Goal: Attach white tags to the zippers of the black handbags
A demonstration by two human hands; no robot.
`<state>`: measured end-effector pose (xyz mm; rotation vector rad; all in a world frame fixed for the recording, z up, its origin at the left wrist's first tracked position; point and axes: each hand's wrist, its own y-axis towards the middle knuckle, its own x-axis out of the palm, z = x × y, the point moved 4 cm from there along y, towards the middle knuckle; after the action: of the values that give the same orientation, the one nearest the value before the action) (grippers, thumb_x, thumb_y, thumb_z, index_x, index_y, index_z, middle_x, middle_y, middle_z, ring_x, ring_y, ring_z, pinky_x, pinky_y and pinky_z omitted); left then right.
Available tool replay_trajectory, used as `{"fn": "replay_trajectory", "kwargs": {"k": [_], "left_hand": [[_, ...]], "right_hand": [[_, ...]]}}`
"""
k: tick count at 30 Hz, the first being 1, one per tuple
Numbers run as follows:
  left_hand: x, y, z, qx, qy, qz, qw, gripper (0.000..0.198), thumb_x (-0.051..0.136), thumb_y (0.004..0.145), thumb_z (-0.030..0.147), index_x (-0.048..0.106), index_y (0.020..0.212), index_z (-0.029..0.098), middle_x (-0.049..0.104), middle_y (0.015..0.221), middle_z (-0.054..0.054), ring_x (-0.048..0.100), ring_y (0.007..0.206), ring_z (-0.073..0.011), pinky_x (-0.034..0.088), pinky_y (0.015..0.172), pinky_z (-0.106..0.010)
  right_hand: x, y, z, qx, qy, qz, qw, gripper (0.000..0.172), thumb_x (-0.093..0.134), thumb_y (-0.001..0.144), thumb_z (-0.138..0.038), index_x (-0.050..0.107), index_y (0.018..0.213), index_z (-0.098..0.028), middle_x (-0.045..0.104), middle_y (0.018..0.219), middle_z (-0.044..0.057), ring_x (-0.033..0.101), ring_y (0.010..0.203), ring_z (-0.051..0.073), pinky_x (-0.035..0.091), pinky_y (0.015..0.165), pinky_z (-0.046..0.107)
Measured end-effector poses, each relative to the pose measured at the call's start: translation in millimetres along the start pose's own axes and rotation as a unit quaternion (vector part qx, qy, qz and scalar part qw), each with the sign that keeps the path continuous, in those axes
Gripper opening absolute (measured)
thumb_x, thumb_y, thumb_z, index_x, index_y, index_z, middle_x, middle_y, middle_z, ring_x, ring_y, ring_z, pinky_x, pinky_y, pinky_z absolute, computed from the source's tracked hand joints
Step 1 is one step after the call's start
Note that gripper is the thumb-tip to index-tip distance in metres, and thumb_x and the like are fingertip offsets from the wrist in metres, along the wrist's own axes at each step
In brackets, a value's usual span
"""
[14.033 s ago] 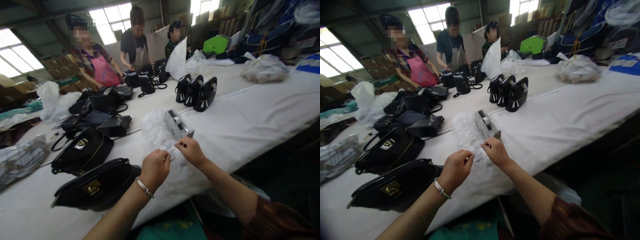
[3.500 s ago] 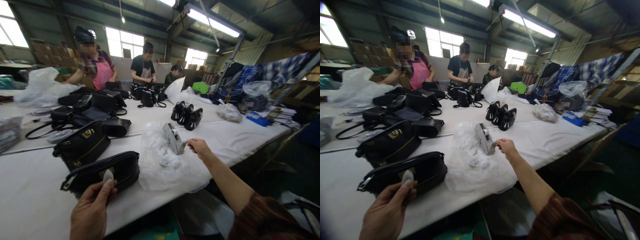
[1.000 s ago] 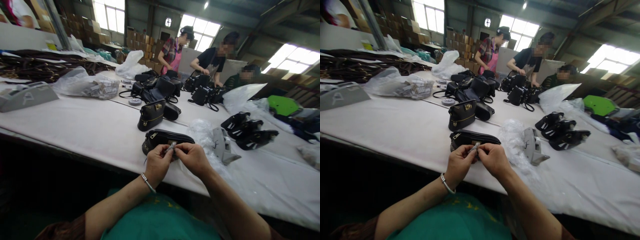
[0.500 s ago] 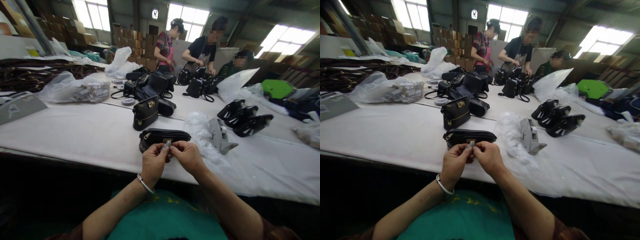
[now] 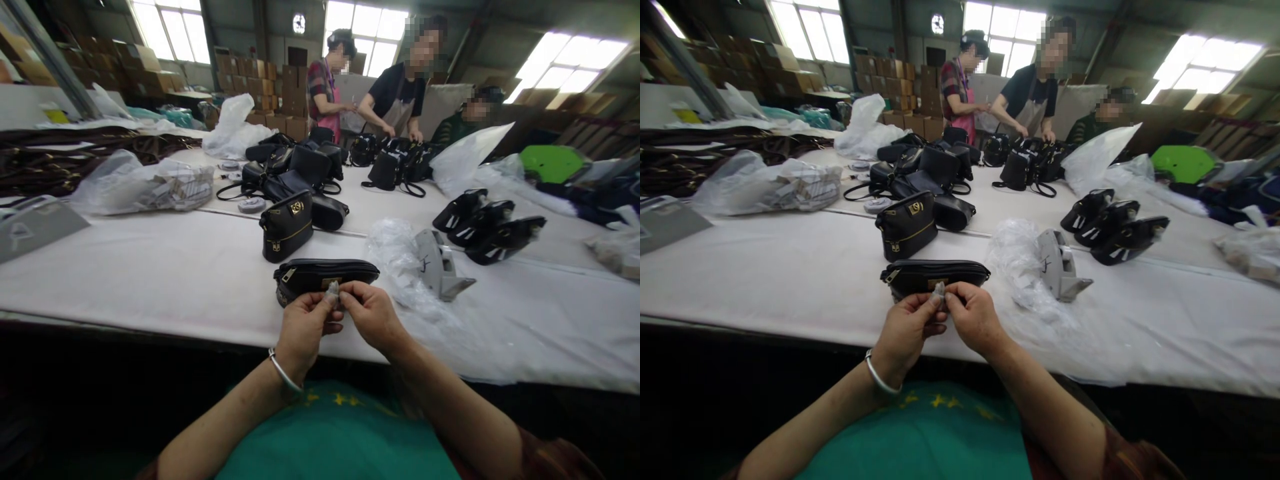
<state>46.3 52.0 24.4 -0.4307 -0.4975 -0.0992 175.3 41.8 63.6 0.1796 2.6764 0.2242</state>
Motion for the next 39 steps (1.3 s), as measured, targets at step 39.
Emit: {"fn": "replay_trajectory", "kwargs": {"k": [39], "left_hand": [[-2.4, -12, 1, 0.124, 0.116, 0.02, 0.985, 0.021, 0.077, 0.076, 0.033, 0.069, 0.075, 0.014, 0.068, 0.06, -0.002, 0.063, 0.051, -0.011, 0.051, 0.049, -0.019]], "right_hand": [[27, -18, 17, 0.201, 0.376, -0.026, 0.904, 0.024, 0.078, 0.075, -0.039, 0.075, 0.082, -0.016, 0.066, 0.072, 0.002, 0.055, 0.061, 0.013, 0.046, 0.054, 0.025]]}}
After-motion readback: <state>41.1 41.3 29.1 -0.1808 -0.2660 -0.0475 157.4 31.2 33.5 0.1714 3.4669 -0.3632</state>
